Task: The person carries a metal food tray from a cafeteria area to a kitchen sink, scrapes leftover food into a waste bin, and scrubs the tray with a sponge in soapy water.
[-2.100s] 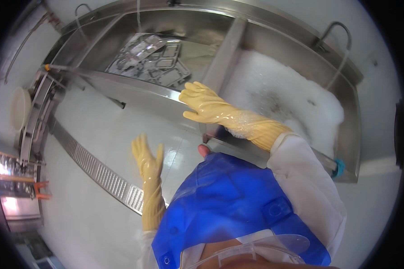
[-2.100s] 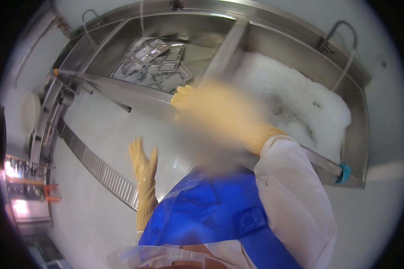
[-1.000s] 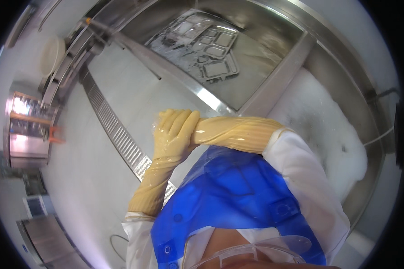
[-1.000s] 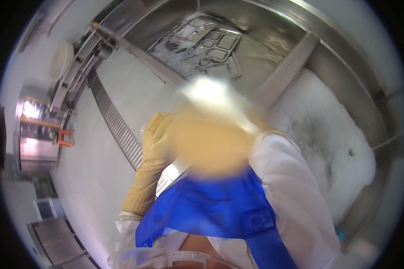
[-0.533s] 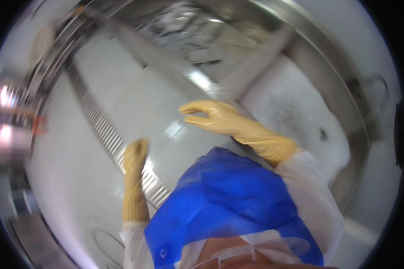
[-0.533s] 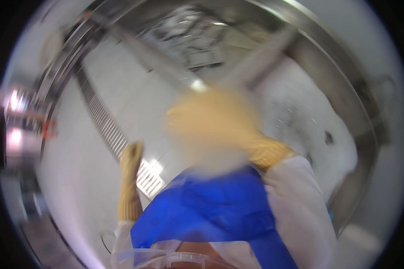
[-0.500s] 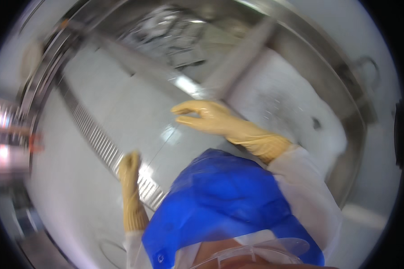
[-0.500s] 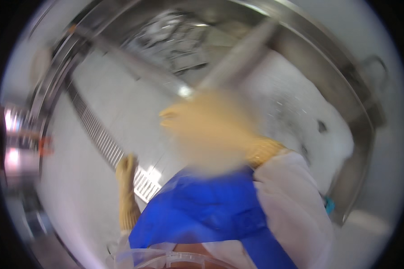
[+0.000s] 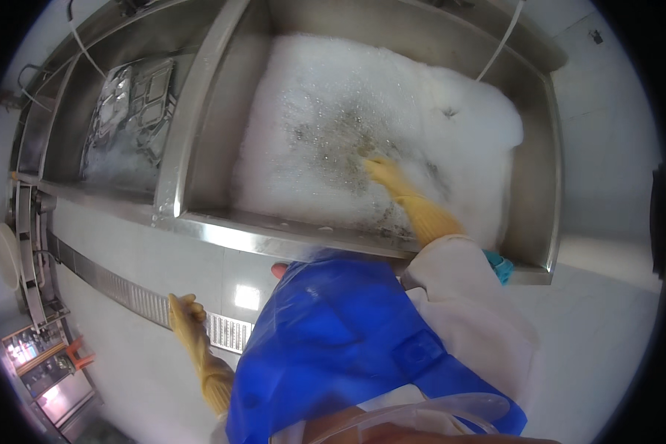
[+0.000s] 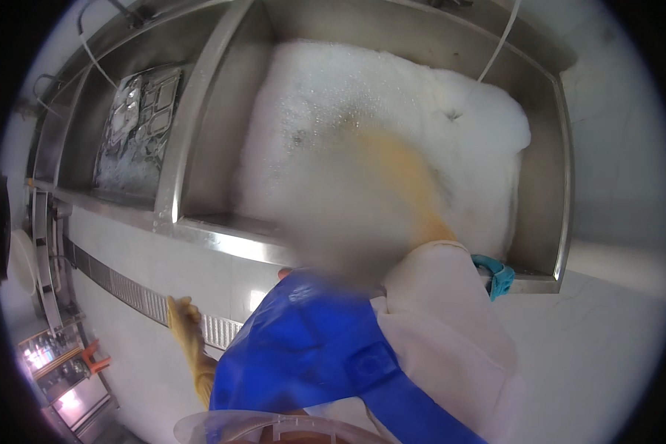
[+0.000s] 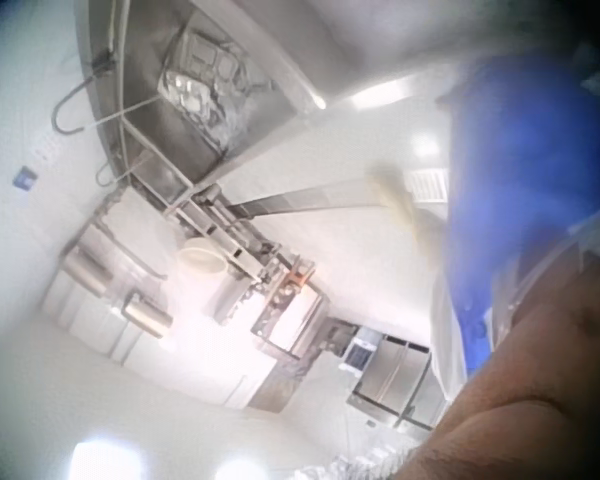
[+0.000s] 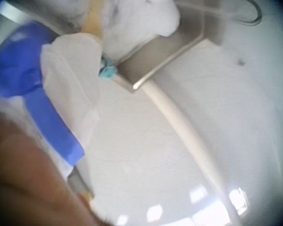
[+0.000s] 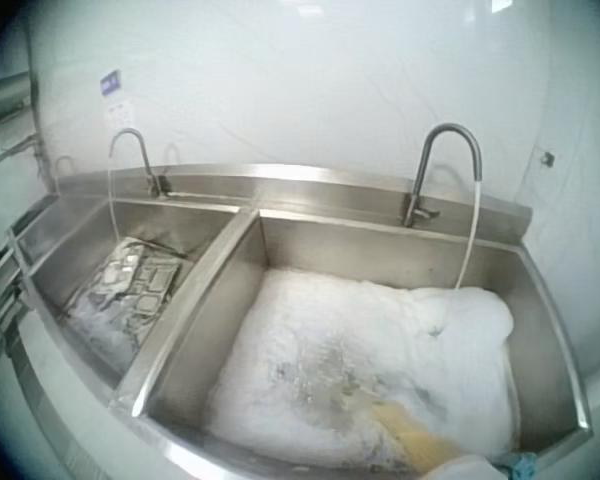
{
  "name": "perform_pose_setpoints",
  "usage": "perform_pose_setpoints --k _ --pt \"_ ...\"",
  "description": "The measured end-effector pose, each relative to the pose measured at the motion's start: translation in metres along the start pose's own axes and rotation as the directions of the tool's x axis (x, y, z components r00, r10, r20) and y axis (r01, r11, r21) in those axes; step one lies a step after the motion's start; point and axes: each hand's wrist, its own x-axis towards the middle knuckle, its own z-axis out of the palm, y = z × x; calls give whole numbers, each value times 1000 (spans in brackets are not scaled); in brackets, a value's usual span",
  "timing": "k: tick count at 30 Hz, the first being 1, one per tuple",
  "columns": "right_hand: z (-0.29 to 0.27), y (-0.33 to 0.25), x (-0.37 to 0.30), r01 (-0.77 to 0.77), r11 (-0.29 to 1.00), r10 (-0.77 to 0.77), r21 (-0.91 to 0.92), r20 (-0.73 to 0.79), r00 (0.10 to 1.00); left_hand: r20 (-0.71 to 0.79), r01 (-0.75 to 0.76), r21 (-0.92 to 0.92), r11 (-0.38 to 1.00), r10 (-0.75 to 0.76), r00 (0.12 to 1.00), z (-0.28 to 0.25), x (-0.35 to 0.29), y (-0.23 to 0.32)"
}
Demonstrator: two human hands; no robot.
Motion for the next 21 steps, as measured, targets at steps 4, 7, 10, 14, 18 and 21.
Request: perform_pose_setpoints --k 4,7,10,14,18,21 --pt "-140 165 57 -48 607 -231 -793 -234 944 67 -132 115 985 125 990 35 -35 33" --pt "-205 222 48 -71 647 -257 -759 -305 917 22 -144 214 966 143 990 55 -67 43" --pt "-179 211 68 -280 819 11 -500 -475 880 -114 -110 266 958 144 983 74 -94 50" --pt "-44 181 79 -140 806 -134 -575 -408 903 32 -244 394 886 252 967 112 -99 81" --pt "92 111 49 295 805 -256 -515 146 955 27 -249 439 863 264 964 141 -91 87" --pt "81 101 49 439 807 -298 -395 370 880 12 -222 472 853 245 969 140 -88 80"
